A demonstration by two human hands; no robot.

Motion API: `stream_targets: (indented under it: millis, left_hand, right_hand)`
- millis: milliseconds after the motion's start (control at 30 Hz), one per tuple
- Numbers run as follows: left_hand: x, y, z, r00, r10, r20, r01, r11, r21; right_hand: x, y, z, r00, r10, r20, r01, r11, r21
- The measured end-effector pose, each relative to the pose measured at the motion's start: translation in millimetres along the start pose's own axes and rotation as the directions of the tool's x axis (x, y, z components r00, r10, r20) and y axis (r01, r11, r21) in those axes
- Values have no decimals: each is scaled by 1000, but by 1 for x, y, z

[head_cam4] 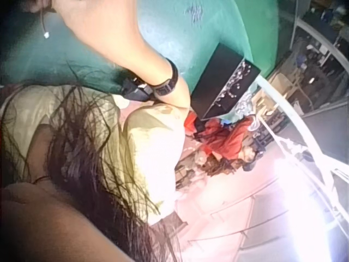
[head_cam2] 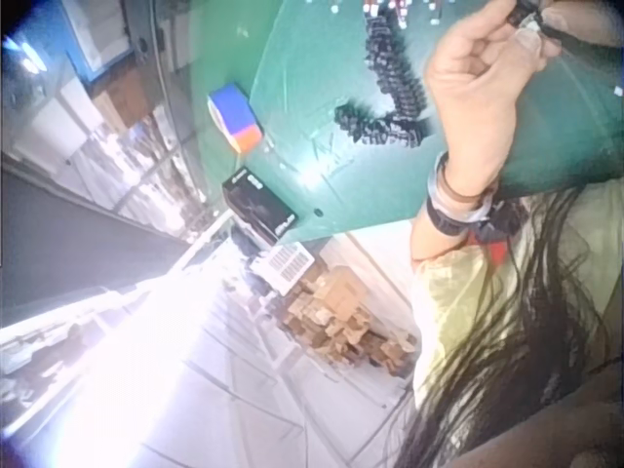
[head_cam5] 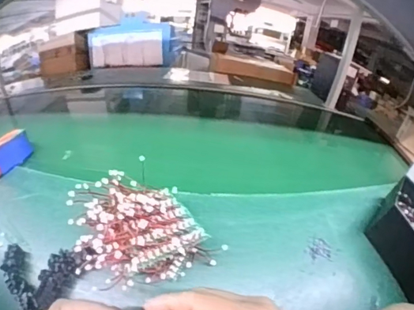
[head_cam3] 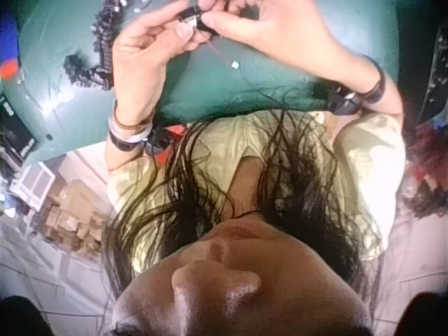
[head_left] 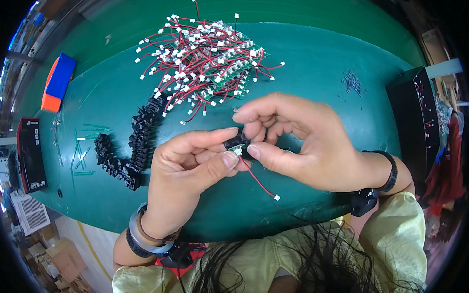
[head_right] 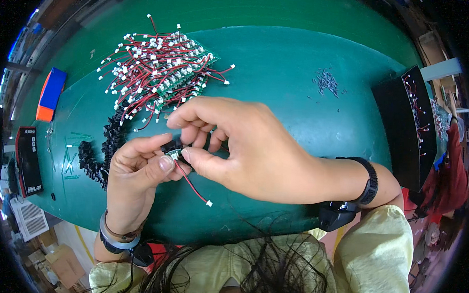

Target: Assembling small electrical connectors into plastic housings and organizing PCB panels.

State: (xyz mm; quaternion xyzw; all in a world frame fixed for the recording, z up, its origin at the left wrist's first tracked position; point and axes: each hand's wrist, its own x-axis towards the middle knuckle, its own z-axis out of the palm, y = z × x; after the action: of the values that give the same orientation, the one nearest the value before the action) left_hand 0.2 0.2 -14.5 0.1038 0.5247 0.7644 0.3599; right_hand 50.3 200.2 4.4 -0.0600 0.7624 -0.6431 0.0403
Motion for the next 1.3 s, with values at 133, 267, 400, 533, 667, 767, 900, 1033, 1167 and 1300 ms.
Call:
stream_targets:
  millis: [133,267,400,533,667,767,900,1033,1167,1300]
  left_hand:
    - [1,-3,2,1000,-11,-12,11,1000,-20]
    - [0,-8,5,997,75,-34,-73,996,57]
    - [-1,-9,3,996,89,-16,-88,994,57]
    - [-1,-9,4,997,67,-35,-66,997,46]
    - [0,-18,6,981,192,-29,-189,978,86]
    - [1,-23,3,953,303,14,-301,938,171]
    - [1,-21,5,958,288,-7,-287,955,72]
    - [2,-20,4,979,203,-5,-203,979,-15]
    - [2,-20,4,976,219,15,-219,975,39]
    - [3,-16,5,979,203,36,-204,979,22]
  right_hand:
    - [2,7,2,999,39,-16,-38,997,66]
    - [2,13,10,995,52,-83,-41,991,127]
    - [2,18,10,996,-24,-91,36,990,136]
    - [0,15,5,999,40,0,-40,986,160]
    - [-2,16,15,991,48,-124,-33,993,115]
    - [-1,21,23,894,-388,-223,299,889,-347]
    - [0,24,22,905,-385,-181,330,904,-272]
    - [0,25,14,972,-215,-95,213,976,-32]
    - [-2,25,13,992,-114,-55,114,993,4]
    - [-2,24,16,997,8,-75,8,978,207]
